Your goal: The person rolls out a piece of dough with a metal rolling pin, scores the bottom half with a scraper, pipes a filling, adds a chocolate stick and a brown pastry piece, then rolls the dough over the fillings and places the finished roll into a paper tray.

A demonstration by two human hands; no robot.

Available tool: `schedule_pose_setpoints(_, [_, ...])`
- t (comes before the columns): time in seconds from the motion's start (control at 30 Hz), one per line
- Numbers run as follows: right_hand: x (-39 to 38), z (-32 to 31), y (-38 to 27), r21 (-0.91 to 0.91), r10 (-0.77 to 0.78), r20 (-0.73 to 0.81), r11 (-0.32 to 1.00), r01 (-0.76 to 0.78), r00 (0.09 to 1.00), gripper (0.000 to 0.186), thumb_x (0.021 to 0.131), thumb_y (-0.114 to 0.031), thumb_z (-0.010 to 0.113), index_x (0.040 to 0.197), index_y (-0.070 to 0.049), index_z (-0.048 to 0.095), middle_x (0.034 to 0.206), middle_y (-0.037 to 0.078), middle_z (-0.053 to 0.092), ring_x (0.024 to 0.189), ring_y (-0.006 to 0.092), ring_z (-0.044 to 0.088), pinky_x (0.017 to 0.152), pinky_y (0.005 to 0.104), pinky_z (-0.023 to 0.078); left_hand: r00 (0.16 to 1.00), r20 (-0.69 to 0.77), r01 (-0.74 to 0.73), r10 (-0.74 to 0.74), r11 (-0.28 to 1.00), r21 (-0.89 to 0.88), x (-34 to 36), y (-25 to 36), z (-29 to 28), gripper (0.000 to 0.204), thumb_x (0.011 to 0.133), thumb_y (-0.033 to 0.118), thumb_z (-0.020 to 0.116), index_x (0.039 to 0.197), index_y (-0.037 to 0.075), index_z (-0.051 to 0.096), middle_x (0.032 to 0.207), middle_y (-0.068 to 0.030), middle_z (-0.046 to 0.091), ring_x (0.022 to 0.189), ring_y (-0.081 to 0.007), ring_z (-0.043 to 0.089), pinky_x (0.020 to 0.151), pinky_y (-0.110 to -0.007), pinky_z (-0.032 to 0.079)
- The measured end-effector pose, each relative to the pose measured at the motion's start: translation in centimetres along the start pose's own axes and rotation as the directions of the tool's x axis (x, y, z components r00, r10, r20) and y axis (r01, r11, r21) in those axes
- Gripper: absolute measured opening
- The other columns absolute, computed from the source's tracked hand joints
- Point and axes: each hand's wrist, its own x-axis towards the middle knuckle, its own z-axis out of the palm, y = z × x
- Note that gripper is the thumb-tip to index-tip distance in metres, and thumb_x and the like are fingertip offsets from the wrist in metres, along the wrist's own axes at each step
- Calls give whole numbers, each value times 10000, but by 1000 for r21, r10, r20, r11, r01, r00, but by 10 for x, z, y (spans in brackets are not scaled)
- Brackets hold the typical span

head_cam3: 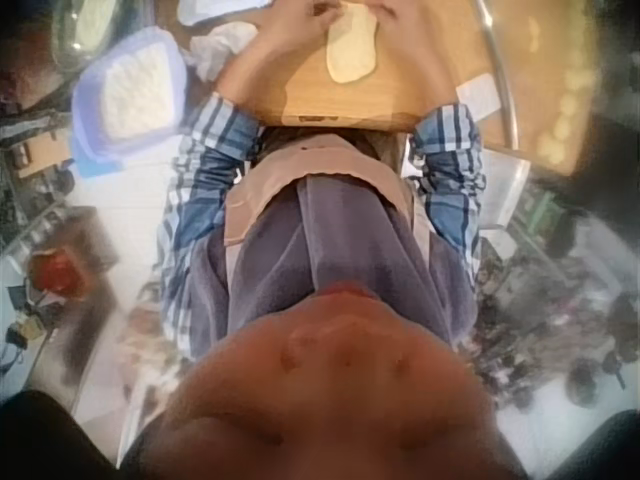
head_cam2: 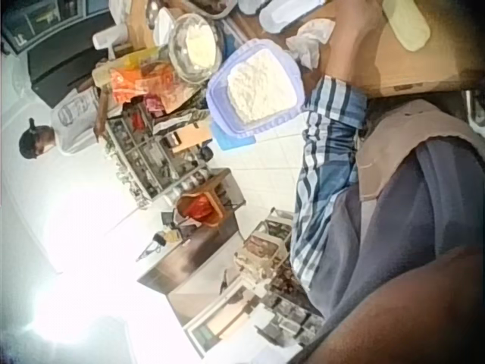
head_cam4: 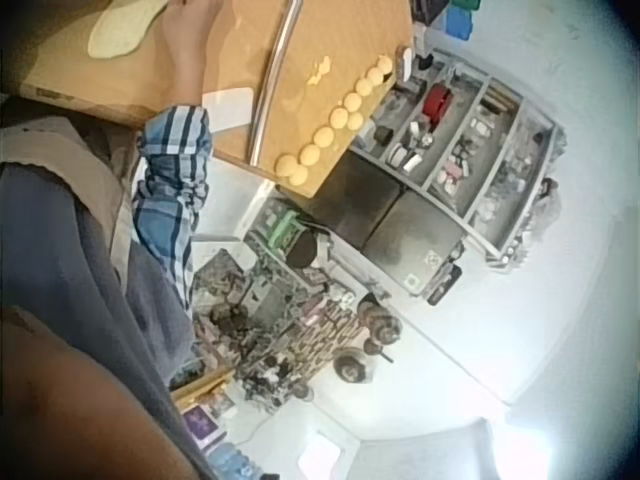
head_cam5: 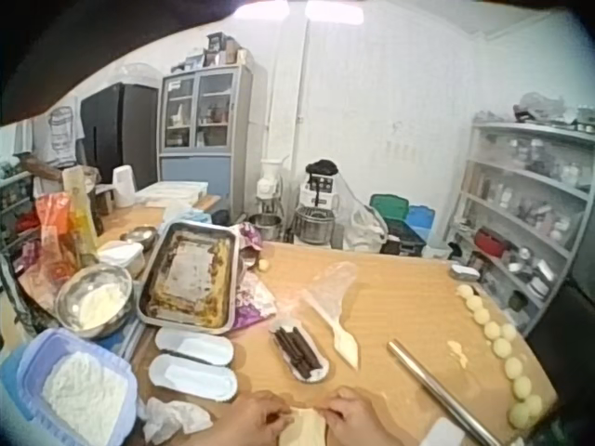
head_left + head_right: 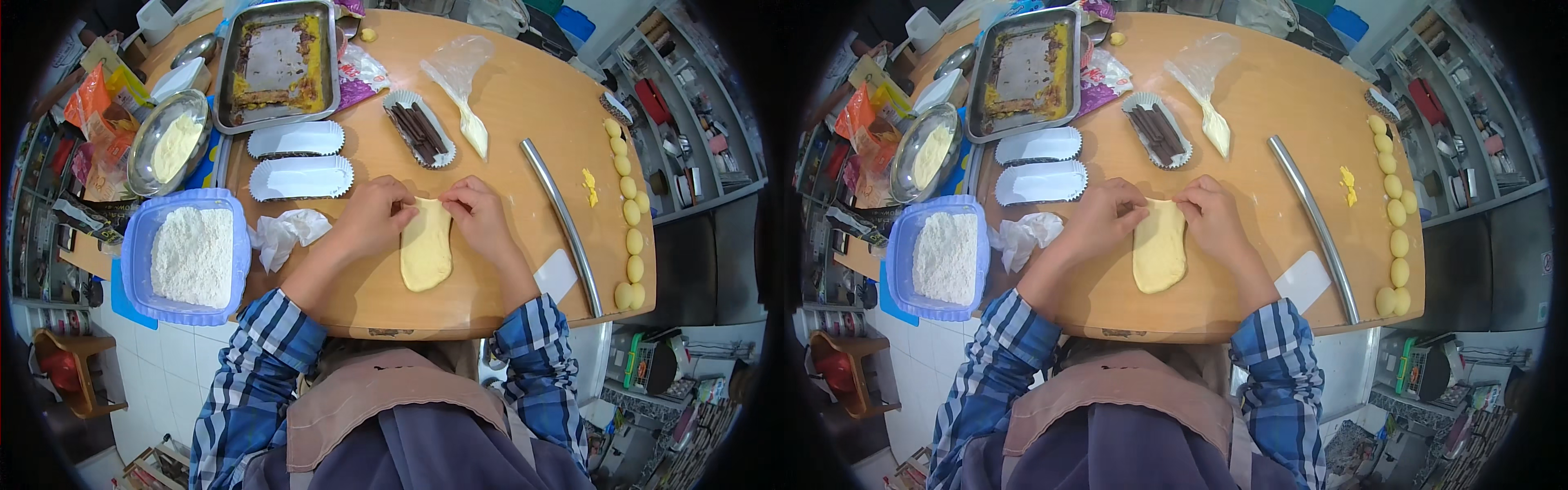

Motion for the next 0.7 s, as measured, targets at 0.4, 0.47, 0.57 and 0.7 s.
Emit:
schedule_pose_setpoints(0.4, [-2, 12, 10, -56, -149, -100, 988, 144, 984, 89, 775, 17, 685, 862, -2, 695, 879, 97, 599, 810, 270, 588, 703, 351, 481, 976, -128, -154, 178, 972, 177, -3, -16, 8, 138, 764, -42, 648, 892, -6, 686, 909, -135, 649, 862, -306, 628, 754, -372, 505])
schedule_pose_setpoints(0.47, [-2, 12, 13, -120, -199, -105, 975, 186, 974, 97, 762, 10, 697, 856, -12, 699, 884, 90, 593, 845, 281, 579, 732, 365, 477, 936, -211, -225, 281, 941, 253, -3, -14, 9, 141, 755, -42, 651, 878, 12, 696, 894, -133, 641, 878, -310, 615, 774, -384, 491])
schedule_pose_setpoints(0.57, [-3, 10, 14, -136, -148, -131, 982, 131, 980, 99, 753, -36, 714, 852, -44, 710, 897, 77, 583, 909, 279, 556, 796, 393, 449, 961, -177, -175, 214, 962, 212, -4, -17, 8, 153, 753, -42, 654, 881, 24, 705, 865, -138, 627, 871, -309, 607, 770, -391, 481])
schedule_pose_setpoints(0.7, [-5, 8, 19, -211, -135, -117, 971, 109, 984, 94, 762, -87, 720, 853, -66, 715, 901, 71, 583, 920, 268, 551, 812, 401, 421, 972, -150, -153, 183, 970, 190, -4, -18, 10, 131, 766, -13, 664, 884, 18, 710, 837, -138, 614, 848, -306, 601, 754, -391, 478])
